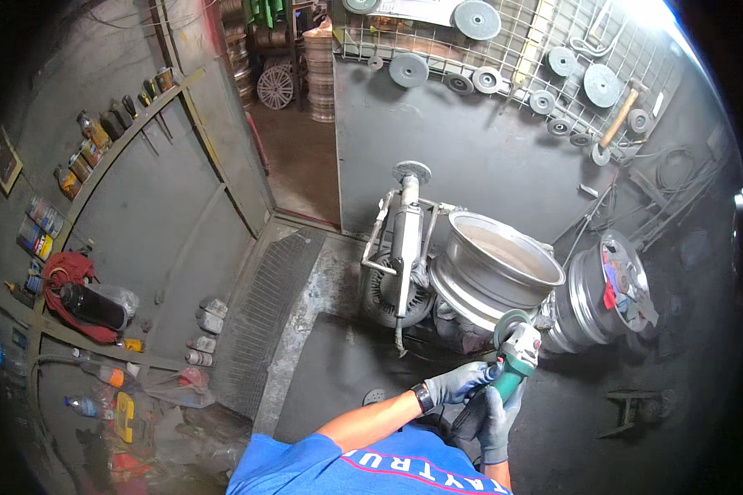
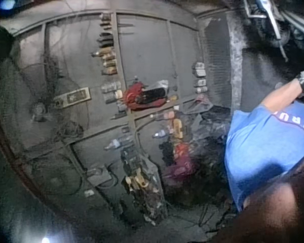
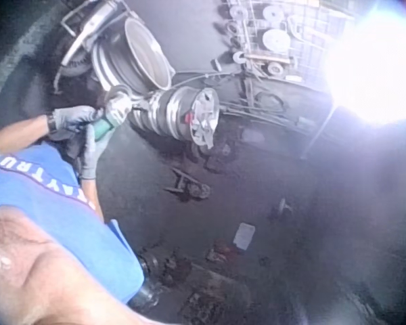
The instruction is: The person uses a handheld angle grinder to grind the outer rim of a metal wheel mounted on a stand. The person moves the grinder along the rim surface, then briefly touches the rim with a gloved hand before resuming grinding.
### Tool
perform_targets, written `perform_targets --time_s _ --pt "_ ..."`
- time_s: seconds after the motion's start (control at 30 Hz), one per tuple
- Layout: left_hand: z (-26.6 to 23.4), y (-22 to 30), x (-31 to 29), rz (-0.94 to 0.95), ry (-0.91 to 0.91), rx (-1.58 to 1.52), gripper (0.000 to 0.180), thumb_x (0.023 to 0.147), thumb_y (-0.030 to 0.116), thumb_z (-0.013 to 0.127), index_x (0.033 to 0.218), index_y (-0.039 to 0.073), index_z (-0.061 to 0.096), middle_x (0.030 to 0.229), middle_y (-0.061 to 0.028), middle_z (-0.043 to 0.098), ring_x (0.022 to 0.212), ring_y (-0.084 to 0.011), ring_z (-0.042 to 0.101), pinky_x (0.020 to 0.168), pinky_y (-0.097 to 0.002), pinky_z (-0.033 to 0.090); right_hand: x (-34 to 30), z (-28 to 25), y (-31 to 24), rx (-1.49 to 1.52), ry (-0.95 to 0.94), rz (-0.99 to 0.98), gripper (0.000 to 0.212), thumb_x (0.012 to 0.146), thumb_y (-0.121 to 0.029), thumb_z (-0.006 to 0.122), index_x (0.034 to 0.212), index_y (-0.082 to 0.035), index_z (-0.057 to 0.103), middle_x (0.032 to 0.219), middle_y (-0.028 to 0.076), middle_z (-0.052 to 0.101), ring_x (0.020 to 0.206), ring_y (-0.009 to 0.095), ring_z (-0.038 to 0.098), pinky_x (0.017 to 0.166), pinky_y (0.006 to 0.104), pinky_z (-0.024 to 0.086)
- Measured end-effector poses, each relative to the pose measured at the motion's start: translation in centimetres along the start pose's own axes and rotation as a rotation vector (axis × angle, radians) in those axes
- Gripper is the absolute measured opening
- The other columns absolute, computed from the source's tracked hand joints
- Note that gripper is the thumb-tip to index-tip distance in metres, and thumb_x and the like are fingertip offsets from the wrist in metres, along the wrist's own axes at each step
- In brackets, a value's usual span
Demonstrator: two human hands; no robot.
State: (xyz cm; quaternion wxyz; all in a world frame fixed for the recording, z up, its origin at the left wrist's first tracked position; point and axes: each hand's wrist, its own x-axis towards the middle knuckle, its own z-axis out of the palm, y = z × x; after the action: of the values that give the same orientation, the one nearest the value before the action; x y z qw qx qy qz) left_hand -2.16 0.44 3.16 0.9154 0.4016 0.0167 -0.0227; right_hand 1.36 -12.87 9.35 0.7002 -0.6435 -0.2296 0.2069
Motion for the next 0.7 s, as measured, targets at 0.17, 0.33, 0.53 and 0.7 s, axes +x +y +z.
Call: perform_targets --time_s 0.17,0.33,0.53,0.7 --pt "-1.0 -0.6 0.0 -0.037 -0.052 -0.052 0.056 0.101 0.054 0.060 0.131 0.006 0.060 0.113 0.0020 0.064 0.097 -0.0049 0.056 0.081 -0.0224 0.047 -0.3 0.0 -0.1 -0.095 0.003 -0.034 0.080 0.083 -0.015 0.076 0.152 -0.004 0.039 0.137 0.011 0.055 0.116 0.019 0.058 0.099 0.0340 0.048" --pt "-1.3 -1.7 0.1 0.074 -0.047 0.050 0.058 0.101 0.049 0.062 0.138 0.004 0.056 0.126 -0.0006 0.061 0.113 -0.0083 0.053 0.100 -0.0280 0.044 -0.7 -0.4 -0.7 -0.094 -0.044 0.049 0.079 0.082 -0.014 0.077 0.151 -0.004 0.040 0.137 0.010 0.054 0.117 0.019 0.057 0.101 0.0338 0.047" --pt "1.2 1.5 -0.7 -0.023 -0.081 -0.185 0.056 0.099 0.049 0.065 0.136 0.006 0.059 0.126 -0.0021 0.063 0.115 -0.0106 0.056 0.102 -0.0311 0.046 -0.4 -0.7 0.3 -0.006 0.008 0.043 0.071 0.085 -0.014 0.074 0.147 -0.003 0.042 0.130 0.008 0.056 0.113 0.018 0.058 0.099 0.0333 0.047" --pt "1.3 1.4 0.8 -0.184 -0.011 -0.148 0.044 0.100 0.057 0.059 0.107 0.014 0.068 0.076 0.0082 0.060 0.058 -0.0025 0.051 0.051 -0.0204 0.041 -0.9 -1.2 0.0 0.150 0.115 0.185 0.059 0.092 -0.011 0.069 0.145 -0.006 0.043 0.108 0.008 0.063 0.086 0.018 0.068 0.077 0.0323 0.059"
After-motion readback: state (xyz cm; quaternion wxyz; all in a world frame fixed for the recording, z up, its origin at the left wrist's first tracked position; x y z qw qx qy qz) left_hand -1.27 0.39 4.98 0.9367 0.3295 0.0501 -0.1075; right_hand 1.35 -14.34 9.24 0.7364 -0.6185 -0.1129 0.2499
